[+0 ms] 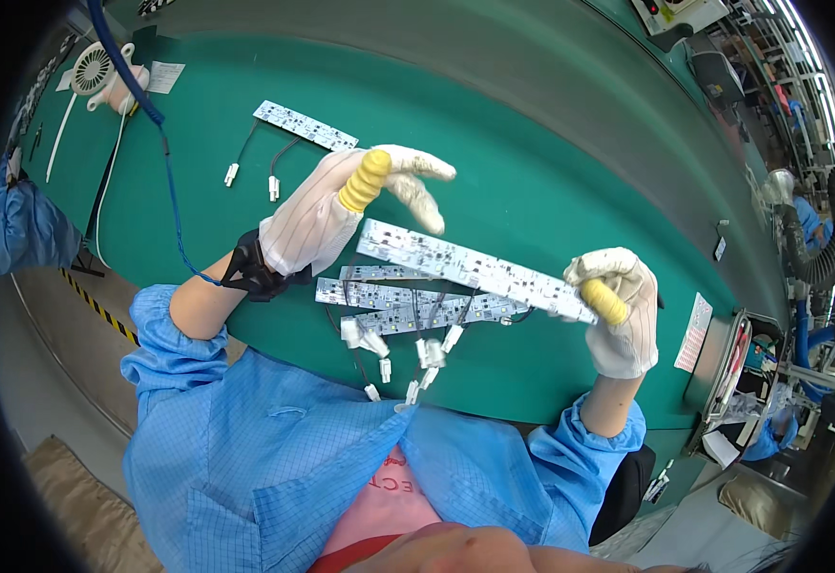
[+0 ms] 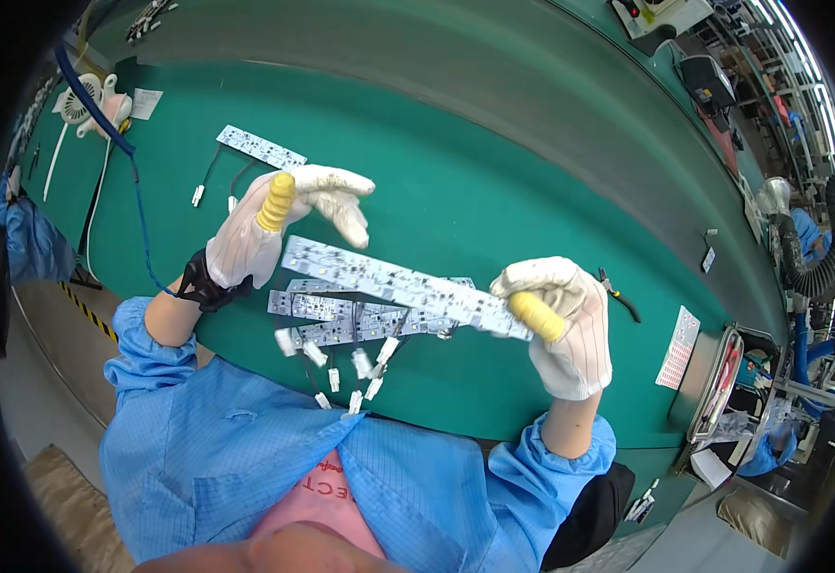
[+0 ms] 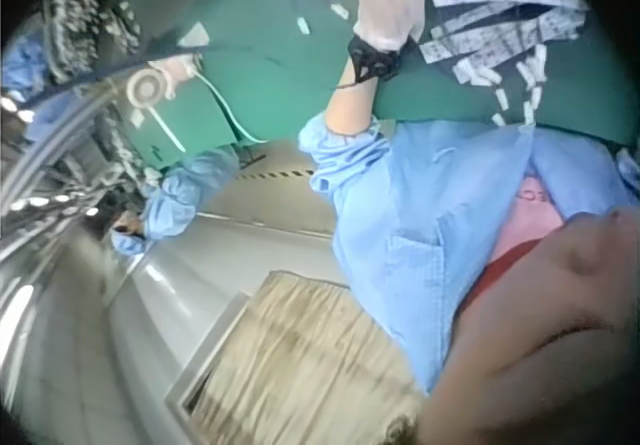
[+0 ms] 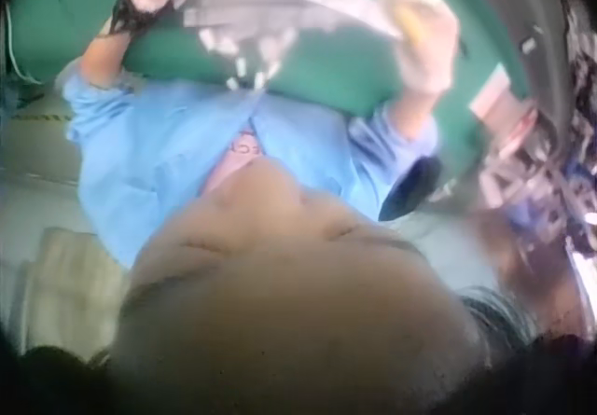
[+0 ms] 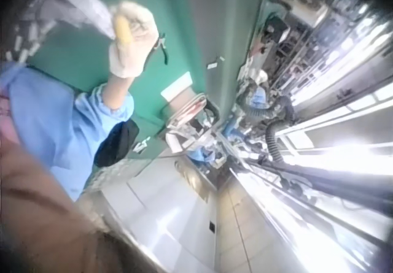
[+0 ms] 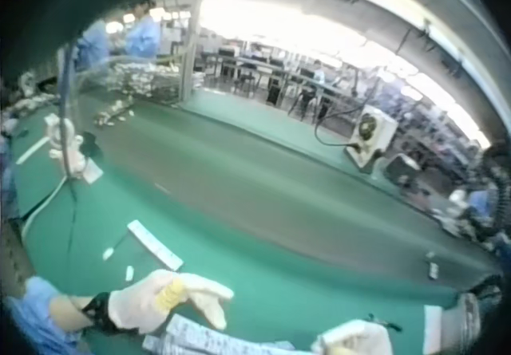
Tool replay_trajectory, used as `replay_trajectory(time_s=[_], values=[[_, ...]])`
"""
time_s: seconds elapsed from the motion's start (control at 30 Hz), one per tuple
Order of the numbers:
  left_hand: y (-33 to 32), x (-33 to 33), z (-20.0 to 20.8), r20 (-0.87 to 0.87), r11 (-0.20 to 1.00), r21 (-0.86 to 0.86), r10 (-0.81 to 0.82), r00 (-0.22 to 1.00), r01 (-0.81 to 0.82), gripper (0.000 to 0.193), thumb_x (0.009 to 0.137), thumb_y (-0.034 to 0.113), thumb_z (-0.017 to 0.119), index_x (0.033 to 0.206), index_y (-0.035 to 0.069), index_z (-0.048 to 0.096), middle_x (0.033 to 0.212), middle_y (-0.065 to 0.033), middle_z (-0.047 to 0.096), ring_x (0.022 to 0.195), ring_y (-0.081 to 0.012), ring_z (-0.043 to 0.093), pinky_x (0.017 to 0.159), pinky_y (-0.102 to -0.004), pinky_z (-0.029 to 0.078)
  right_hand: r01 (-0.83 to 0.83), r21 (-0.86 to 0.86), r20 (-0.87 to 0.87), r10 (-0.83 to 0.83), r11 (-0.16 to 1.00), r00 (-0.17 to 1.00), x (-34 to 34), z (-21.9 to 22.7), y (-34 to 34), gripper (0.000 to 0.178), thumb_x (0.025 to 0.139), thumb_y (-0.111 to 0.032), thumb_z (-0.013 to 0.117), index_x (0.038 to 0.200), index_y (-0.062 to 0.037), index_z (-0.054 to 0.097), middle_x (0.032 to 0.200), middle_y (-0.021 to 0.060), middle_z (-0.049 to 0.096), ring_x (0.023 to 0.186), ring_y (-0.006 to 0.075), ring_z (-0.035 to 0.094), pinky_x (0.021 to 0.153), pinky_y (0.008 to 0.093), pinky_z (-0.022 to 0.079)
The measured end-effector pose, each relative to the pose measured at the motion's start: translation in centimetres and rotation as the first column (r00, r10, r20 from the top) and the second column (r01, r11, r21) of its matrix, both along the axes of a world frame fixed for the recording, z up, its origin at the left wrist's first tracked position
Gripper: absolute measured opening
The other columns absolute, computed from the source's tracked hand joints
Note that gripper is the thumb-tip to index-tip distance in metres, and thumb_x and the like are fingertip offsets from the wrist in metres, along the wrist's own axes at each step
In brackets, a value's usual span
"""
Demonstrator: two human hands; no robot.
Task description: Inspecting and sorting LED circuit board strips on an electronics assembly line.
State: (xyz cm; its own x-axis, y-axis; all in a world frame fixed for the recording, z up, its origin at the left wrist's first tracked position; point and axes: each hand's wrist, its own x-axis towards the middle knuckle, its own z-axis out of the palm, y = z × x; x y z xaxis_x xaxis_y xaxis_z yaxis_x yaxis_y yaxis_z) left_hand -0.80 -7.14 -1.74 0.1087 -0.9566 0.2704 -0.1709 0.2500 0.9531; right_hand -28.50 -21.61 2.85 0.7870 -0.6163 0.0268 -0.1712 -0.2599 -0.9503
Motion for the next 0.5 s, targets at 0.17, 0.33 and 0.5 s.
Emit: replay_trajectory(time_s=[0.17, 0.33, 0.5], values=[[-0.3, 0.1, 1.1, 0.124, 0.972, 0.188, -0.167, 0.978, 0.142, 0.071, 0.087, 0.053, 0.052, 0.128, -0.004, 0.045, 0.094, -0.0122, 0.067, 0.094, -0.0212, 0.063, 0.089, -0.0331, 0.046, 0.099, 0.1, 0.019, -0.102, 0.99, 0.995, -0.2, -1.1, -1.5, 0.02, 0.084, -0.014, 0.066, 0.097, -0.001, 0.057, 0.086, 0.0126, 0.062, 0.069, 0.0182, 0.063, 0.053, 0.0253, 0.05], [-0.3, -0.7, 0.0, 0.162, 0.948, 0.294, -0.174, 0.971, 0.121, 0.055, 0.082, 0.024, 0.068, 0.128, 0.002, 0.047, 0.094, -0.0112, 0.067, 0.088, -0.0177, 0.065, 0.082, -0.0282, 0.05, 0.064, 0.191, 0.041, -0.073, 0.98, 0.996, 0.4, -1.5, -1.7, 0.035, 0.085, -0.029, 0.066, 0.103, -0.0002, 0.058, 0.088, 0.0111, 0.062, 0.069, 0.017, 0.062, 0.055, 0.0239, 0.047], [0.1, -0.3, 0.6, -0.09, 0.984, 0.173, -0.033, 0.995, 0.048, 0.038, 0.094, 0.02, 0.053, 0.127, 0.002, 0.048, 0.094, -0.0087, 0.067, 0.088, -0.0124, 0.063, 0.081, -0.0278, 0.05, 0.06, 0.463, 0.206, -0.174, 0.885, 0.963, -0.1, -1.8, -2.1, 0.02, 0.089, -0.015, 0.061, 0.103, -0.0008, 0.059, 0.088, 0.0117, 0.063, 0.071, 0.0185, 0.063, 0.056, 0.0249, 0.051]])
